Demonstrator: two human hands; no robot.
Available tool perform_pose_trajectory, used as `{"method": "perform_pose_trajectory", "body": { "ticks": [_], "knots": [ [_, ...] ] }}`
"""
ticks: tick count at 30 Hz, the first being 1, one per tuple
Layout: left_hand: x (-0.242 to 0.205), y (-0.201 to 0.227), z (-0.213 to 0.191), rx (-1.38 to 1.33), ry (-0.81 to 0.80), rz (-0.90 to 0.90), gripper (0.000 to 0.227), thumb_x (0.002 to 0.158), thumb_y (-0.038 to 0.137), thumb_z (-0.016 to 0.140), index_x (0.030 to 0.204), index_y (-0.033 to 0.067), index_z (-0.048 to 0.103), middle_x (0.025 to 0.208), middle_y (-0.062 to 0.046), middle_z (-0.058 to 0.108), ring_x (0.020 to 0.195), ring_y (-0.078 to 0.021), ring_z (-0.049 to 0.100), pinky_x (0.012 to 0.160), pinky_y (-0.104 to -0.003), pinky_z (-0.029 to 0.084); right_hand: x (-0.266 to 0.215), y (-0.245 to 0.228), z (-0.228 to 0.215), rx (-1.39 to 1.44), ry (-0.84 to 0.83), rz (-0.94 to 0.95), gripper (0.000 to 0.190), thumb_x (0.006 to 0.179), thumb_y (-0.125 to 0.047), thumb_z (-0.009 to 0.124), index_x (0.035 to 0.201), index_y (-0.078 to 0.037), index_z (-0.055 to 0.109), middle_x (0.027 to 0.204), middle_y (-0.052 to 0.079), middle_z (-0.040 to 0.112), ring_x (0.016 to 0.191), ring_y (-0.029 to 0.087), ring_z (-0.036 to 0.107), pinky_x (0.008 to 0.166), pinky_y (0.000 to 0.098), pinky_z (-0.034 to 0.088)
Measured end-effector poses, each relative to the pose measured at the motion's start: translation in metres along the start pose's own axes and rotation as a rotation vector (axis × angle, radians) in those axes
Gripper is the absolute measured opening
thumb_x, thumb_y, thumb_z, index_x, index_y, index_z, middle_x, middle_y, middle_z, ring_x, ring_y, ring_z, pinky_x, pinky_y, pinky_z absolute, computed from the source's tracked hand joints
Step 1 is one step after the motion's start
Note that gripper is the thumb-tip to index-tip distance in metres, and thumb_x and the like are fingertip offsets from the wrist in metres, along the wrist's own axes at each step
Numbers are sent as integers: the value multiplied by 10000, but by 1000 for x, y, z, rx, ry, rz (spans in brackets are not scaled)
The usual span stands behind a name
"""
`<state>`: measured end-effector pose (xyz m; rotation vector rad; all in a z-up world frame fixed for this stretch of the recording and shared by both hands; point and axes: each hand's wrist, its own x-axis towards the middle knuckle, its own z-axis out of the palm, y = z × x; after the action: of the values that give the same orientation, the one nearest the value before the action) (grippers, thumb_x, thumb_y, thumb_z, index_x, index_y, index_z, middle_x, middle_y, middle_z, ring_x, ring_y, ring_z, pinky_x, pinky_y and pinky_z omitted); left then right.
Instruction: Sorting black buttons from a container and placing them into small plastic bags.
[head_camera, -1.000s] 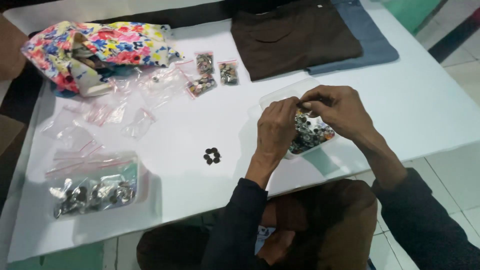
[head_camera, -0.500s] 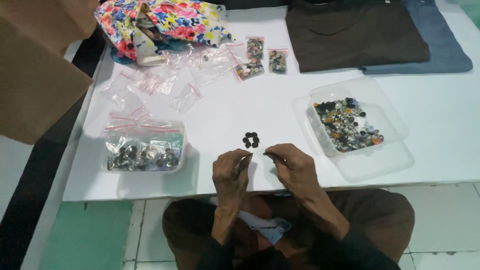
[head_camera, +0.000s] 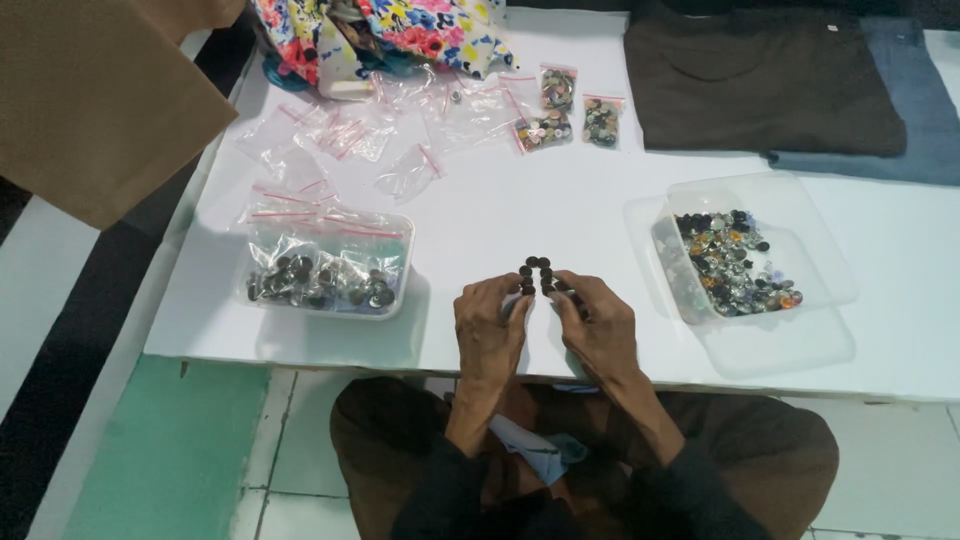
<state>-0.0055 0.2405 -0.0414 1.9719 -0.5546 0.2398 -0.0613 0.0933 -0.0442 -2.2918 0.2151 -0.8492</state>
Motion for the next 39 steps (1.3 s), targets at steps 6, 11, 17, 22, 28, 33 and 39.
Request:
{"method": "perform_pose_trajectory", "body": {
  "ticks": [6,11,17,22,28,33,39],
  "knots": [
    [0,-3,3,-40,-9,-5,255,927,167,738,1163,80,692,1019,-101,727,1046,-314,665,933,-438,442,-1,3,0,15,1,27,255,901,-127,784,1155,-121,762,926,110,769,829,327,751,662,405,615],
    [2,-6,5,-15,-26,-13,254,916,204,749,1152,119,704,996,-58,737,1058,-278,666,947,-421,428,0,4,6,-15,-18,18,241,910,-144,779,1148,-115,759,910,110,760,812,319,748,645,396,609],
    [-2,0,-4,-60,-21,3,337,907,254,764,1190,88,686,1061,-100,729,1107,-309,664,969,-443,440,-1,0,1,-34,36,-26,206,969,-169,744,1162,-97,756,952,121,751,812,318,746,651,395,606],
    [3,3,-11,-159,51,23,383,867,232,824,1179,55,689,1078,-148,732,1128,-378,664,974,-500,462,4,-9,-2,-103,123,-71,172,1002,-179,728,1161,-122,761,974,68,733,813,274,734,630,354,597],
    [34,-22,-12,-192,137,-68,199,1007,21,552,1181,3,645,1138,-202,663,975,-412,712,833,-474,589,57,-44,20,-181,106,-237,81,997,-190,743,1055,-150,783,854,1,683,630,160,692,543,272,582],
    [62,-34,-10,-125,187,-57,346,1016,-39,417,1349,-47,510,1333,-282,498,1039,-527,648,825,-562,591,123,-48,83,-212,-322,-303,261,1009,-213,646,1258,-135,644,1116,128,671,849,339,746,757,457,623],
    [81,-64,5,-64,260,-47,545,838,-34,584,1359,-62,427,1166,-317,546,1000,-595,588,755,-632,517,166,-73,133,-333,-531,-301,451,967,-101,604,1410,-141,529,1411,181,523,972,484,709,833,587,601]
  ]
}}
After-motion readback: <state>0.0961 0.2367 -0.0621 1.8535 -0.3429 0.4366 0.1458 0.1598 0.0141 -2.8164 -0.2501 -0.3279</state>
